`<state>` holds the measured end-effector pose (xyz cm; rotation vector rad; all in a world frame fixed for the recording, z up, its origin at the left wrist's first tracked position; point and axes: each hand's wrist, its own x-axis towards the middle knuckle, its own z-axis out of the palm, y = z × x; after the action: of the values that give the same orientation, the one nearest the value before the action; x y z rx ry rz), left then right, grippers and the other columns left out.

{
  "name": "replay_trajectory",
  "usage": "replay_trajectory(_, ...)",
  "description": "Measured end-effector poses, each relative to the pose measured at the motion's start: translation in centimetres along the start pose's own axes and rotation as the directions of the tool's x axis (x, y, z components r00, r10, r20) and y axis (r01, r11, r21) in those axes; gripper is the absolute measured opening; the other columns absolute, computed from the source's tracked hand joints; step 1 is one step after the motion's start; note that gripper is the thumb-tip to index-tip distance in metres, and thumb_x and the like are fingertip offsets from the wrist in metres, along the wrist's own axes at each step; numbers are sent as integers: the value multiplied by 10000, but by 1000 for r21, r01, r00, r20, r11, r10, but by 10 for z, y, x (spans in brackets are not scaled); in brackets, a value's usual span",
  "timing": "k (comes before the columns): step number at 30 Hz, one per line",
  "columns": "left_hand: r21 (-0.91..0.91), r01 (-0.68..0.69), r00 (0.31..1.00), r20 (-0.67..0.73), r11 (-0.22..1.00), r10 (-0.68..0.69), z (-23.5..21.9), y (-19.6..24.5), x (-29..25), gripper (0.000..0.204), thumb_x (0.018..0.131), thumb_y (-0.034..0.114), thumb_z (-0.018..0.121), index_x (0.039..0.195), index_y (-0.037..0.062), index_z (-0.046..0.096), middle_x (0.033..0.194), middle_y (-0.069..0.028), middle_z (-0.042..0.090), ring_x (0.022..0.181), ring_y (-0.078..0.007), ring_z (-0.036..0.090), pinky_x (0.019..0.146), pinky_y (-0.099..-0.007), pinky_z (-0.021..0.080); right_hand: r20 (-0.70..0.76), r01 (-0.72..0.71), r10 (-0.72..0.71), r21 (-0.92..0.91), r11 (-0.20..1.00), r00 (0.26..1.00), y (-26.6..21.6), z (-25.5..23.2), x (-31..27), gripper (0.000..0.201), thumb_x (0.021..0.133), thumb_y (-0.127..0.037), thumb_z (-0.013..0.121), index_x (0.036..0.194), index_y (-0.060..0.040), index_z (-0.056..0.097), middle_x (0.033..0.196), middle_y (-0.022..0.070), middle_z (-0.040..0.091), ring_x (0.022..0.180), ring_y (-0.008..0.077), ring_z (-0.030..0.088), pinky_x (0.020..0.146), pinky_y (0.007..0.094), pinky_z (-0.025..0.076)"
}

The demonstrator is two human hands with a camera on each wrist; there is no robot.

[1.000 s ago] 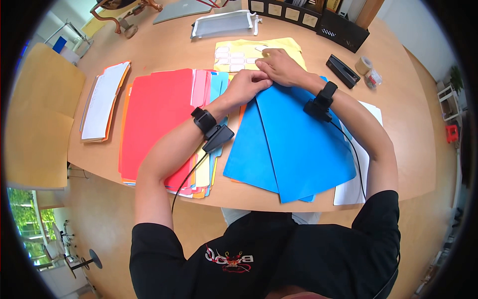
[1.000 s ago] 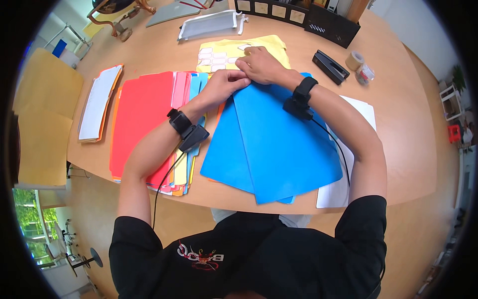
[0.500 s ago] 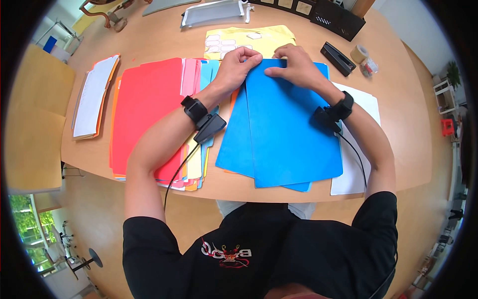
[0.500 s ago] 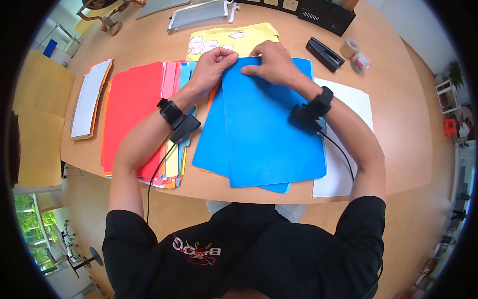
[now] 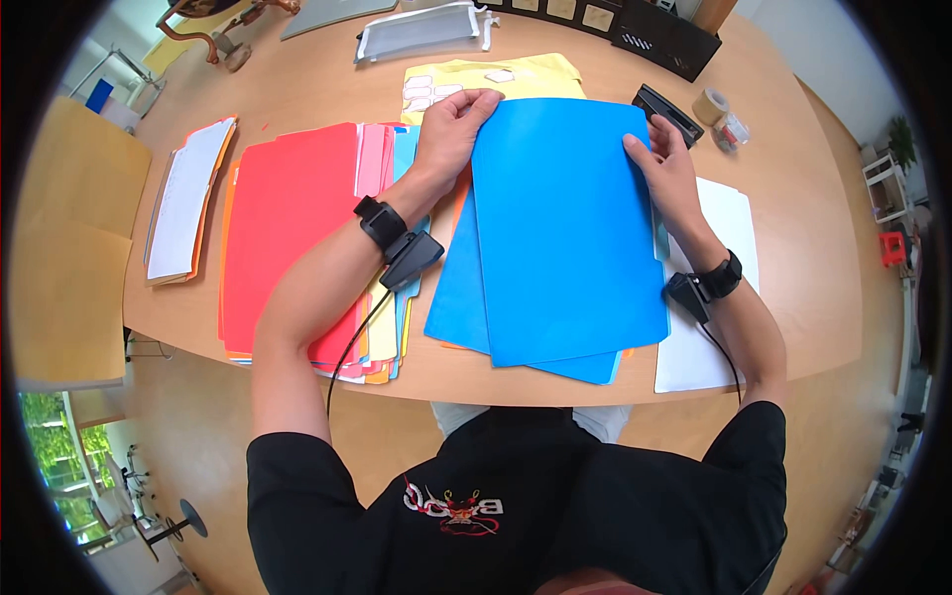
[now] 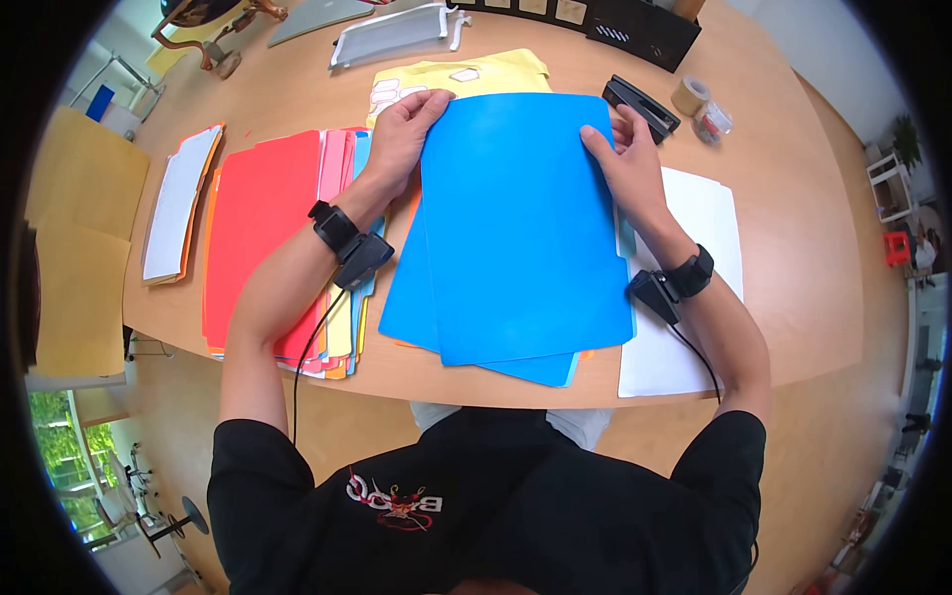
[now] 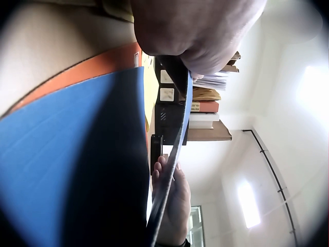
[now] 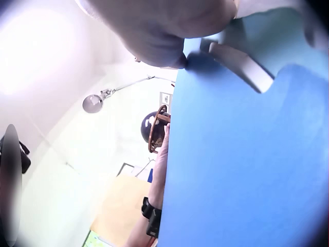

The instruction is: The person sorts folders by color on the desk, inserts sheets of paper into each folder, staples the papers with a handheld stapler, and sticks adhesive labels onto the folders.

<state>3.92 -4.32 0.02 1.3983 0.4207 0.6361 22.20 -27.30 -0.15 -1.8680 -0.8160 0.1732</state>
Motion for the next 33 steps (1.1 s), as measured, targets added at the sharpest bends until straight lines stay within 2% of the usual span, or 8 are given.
replay_trajectory(2,-3,-8,1000,-2,1000,8,0,1,0,358,970,302,666,1117,-25,675,934,-55,699,788,-81,640,687,-214,533,178,-195,137,363,911,974,-9,-4,-1,648,933,-290,703,1397,58,414,1184,168,658,1087,187,636,950,313,510)
replay_trajectory(5,17,-1,1000,5,1000,1,-2,1,-1,356,970,302,665,1116,-23,671,943,-59,698,795,-78,638,690,-216,533,306,-262,132,439,859,943,-5,-7,2,505,944,-214,698,1320,51,488,1052,113,713,934,124,677,857,256,538)
replay_trajectory(13,-36,-13,993,115,999,17,10,6,-7,537,913,261,729,1288,-42,494,1093,-123,656,862,-150,661,723,-250,561,188,-237,163,498,834,969,11,-8,9,373,944,-201,699,1193,27,541,1022,100,712,867,100,671,784,220,543)
replay_trajectory(14,-15,24,986,168,1000,-22,9,7,-9,622,926,194,707,1398,-35,374,1182,-140,636,958,-174,668,870,-302,552,137,-211,162,537,817,977,15,-8,10,362,944,-201,699,1180,22,540,1009,96,711,857,96,669,772,217,543)
replay_trajectory(18,90,-108,964,255,990,82,4,-10,-3,517,942,166,678,1352,-40,441,1210,-143,630,976,-168,661,855,-300,555,143,-208,154,551,808,978,19,-7,14,347,946,-198,696,1169,14,534,985,88,706,837,79,656,764,214,539)
replay_trajectory(29,37,-120,949,298,992,104,-11,143,-33,537,945,251,689,1376,9,479,1230,-97,624,1089,-182,616,951,-332,508,94,-134,95,682,719,991,24,0,-2,323,1058,-327,480,994,-51,636,802,-13,639,675,42,602,599,190,488)
replay_trajectory(31,212,-47,999,30,976,41,-46,165,-46,593,947,312,680,1408,11,460,1284,-91,599,1174,-186,576,1009,-339,468,249,-69,-59,475,877,967,14,-3,1,311,1047,-321,517,962,-47,638,775,-5,635,631,44,578,579,191,471)
replay_trajectory(33,342,-48,993,-87,939,83,-69,193,-63,620,952,348,666,1421,5,449,1283,-103,599,1166,-183,576,1006,-323,465,325,-186,55,388,903,944,14,-4,4,305,1030,-331,556,943,-50,637,736,0,630,613,46,561,568,190,455)
